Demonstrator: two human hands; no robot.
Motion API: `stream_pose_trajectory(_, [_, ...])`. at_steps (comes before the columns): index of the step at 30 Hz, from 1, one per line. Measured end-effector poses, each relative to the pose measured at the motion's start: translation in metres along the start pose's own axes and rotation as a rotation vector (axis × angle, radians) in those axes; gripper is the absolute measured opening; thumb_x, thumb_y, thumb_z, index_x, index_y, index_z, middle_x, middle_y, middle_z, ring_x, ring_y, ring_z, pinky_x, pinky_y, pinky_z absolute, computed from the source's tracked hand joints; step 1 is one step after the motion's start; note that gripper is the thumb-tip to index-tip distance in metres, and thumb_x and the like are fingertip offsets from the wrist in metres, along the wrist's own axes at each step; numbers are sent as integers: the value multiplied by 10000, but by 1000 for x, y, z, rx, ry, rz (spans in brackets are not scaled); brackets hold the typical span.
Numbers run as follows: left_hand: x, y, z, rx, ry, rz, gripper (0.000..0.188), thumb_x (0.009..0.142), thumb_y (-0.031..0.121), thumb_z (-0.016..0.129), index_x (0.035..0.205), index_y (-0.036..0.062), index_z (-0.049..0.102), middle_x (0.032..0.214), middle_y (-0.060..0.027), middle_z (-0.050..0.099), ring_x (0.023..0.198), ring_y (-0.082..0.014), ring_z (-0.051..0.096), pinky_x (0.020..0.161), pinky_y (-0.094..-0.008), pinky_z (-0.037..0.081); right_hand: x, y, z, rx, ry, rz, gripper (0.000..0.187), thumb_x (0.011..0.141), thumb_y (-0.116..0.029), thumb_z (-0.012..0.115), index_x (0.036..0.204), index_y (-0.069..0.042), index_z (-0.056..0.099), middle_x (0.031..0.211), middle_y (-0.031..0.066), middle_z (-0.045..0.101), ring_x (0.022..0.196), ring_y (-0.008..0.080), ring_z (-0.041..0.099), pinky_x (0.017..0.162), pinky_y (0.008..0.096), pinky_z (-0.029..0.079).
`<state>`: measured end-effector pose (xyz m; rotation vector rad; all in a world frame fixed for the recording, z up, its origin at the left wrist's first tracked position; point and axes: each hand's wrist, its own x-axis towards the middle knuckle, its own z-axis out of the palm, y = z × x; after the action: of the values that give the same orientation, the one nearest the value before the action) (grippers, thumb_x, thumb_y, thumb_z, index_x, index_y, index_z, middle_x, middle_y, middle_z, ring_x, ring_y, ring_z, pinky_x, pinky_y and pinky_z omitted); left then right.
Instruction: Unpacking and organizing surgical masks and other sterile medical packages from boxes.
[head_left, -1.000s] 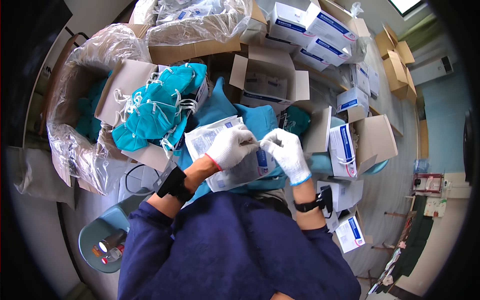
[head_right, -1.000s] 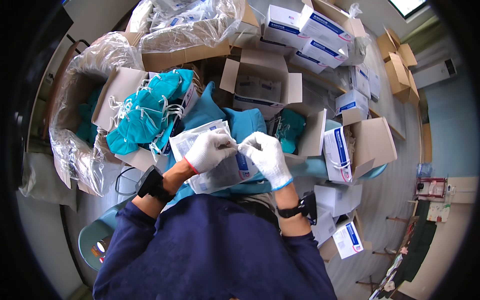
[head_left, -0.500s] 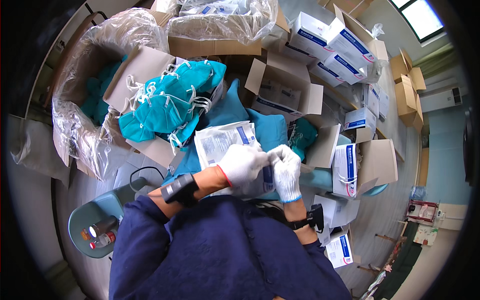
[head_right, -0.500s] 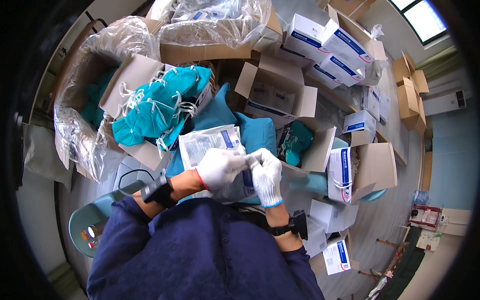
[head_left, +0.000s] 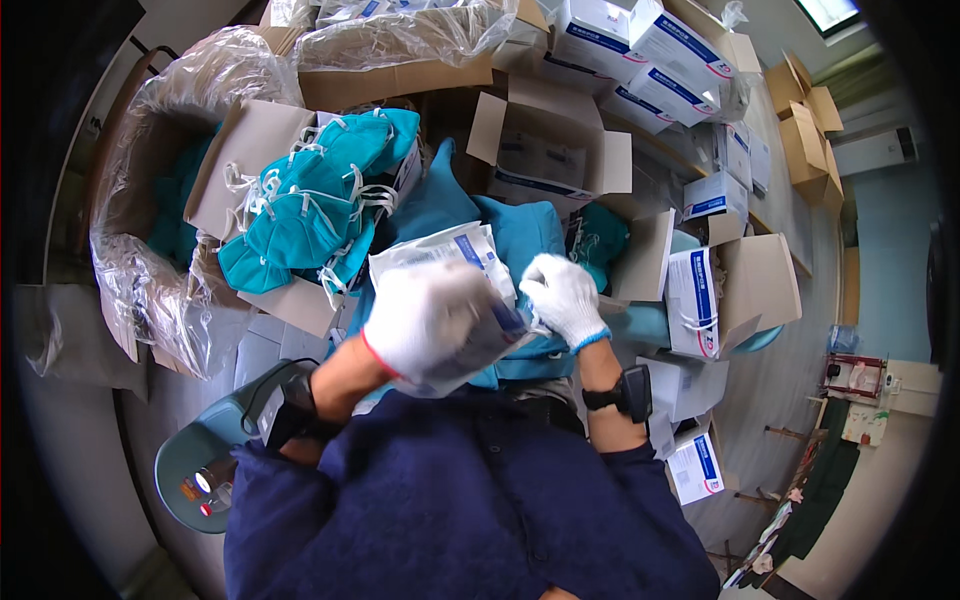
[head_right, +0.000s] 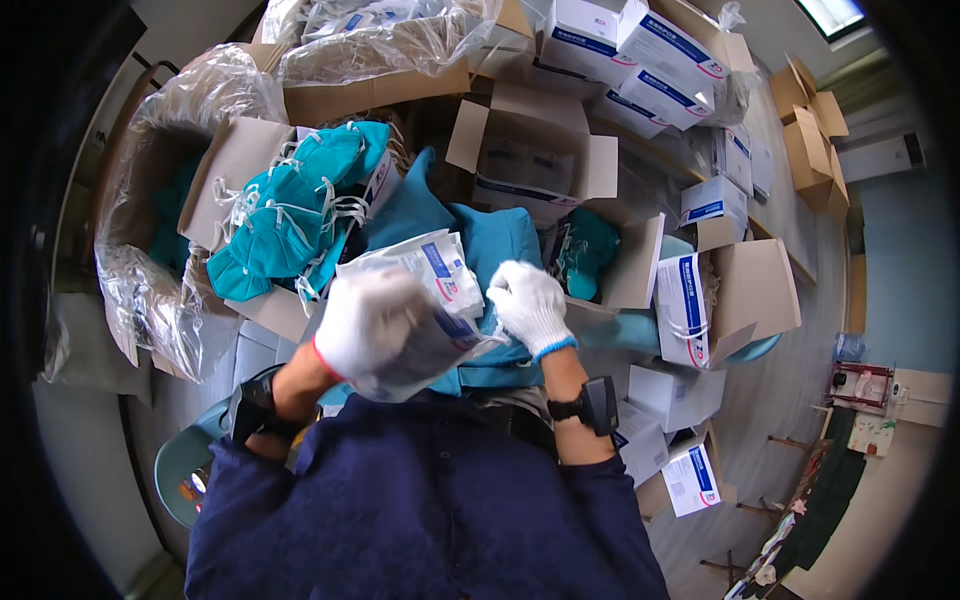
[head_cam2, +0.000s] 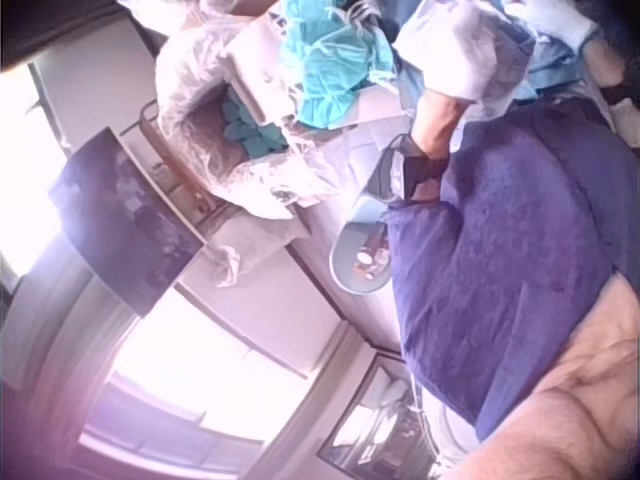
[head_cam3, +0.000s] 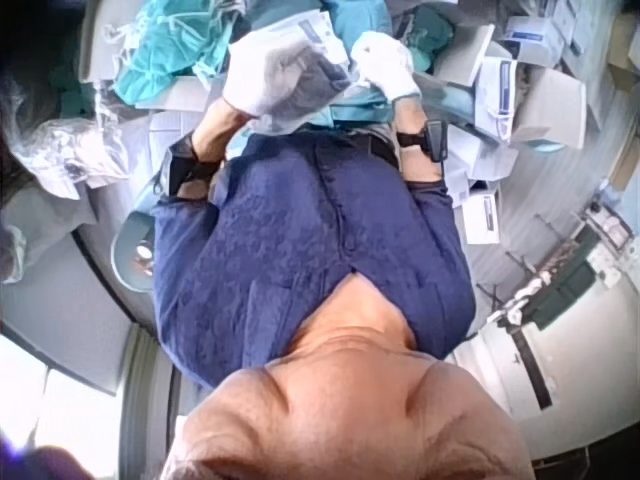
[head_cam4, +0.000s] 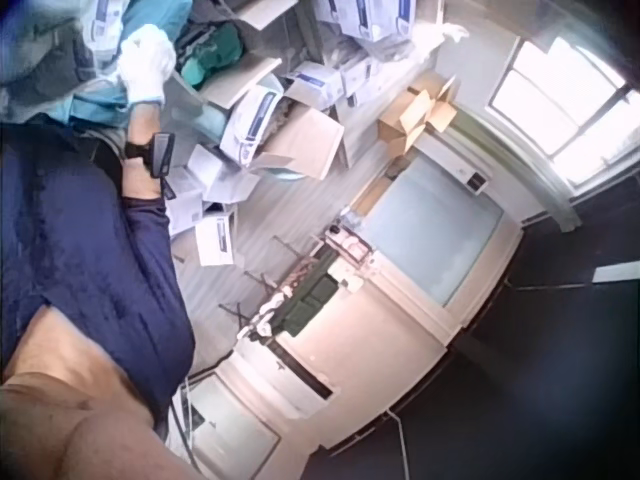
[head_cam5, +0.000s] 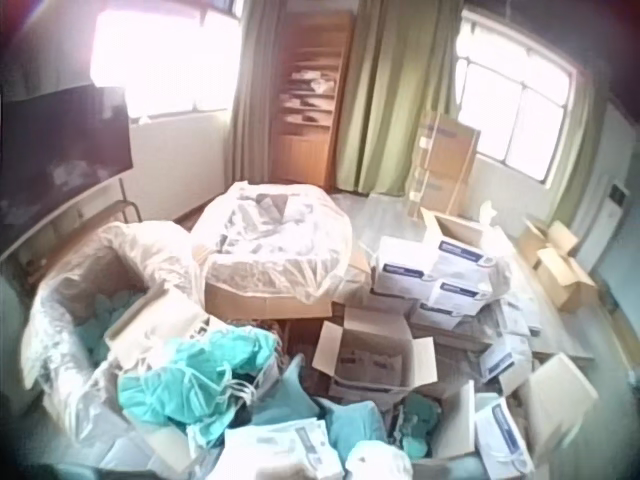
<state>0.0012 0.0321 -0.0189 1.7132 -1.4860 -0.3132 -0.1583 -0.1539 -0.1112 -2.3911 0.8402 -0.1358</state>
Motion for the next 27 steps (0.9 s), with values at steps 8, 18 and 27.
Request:
stream_pose_trajectory(8, [3,-47,29,139,-59,-223,104,875,177,664,879,74,678,873,-142,645,815,-361,655,716,-427,521,68,-40,26,2,230,-395,251,832,-232,673,1053,-127,728,1062,92,700,1031,292,642,910,382,521])
stream_pose_trajectory(18, [31,-58,-8,268,-172,-173,191,872,257,700,921,75,673,943,-136,625,813,-370,654,695,-433,530,38,-67,-5,273,236,-493,118,794,-137,765,831,-90,663,798,100,641,759,331,637,672,415,510])
stream_pose_trajectory(27, [42,-49,5,123,-297,-9,164,888,231,663,877,68,661,891,-130,644,812,-365,651,695,-434,522,6,-62,-19,551,92,-141,74,869,-67,726,857,-22,668,770,115,694,648,169,652,625,310,513])
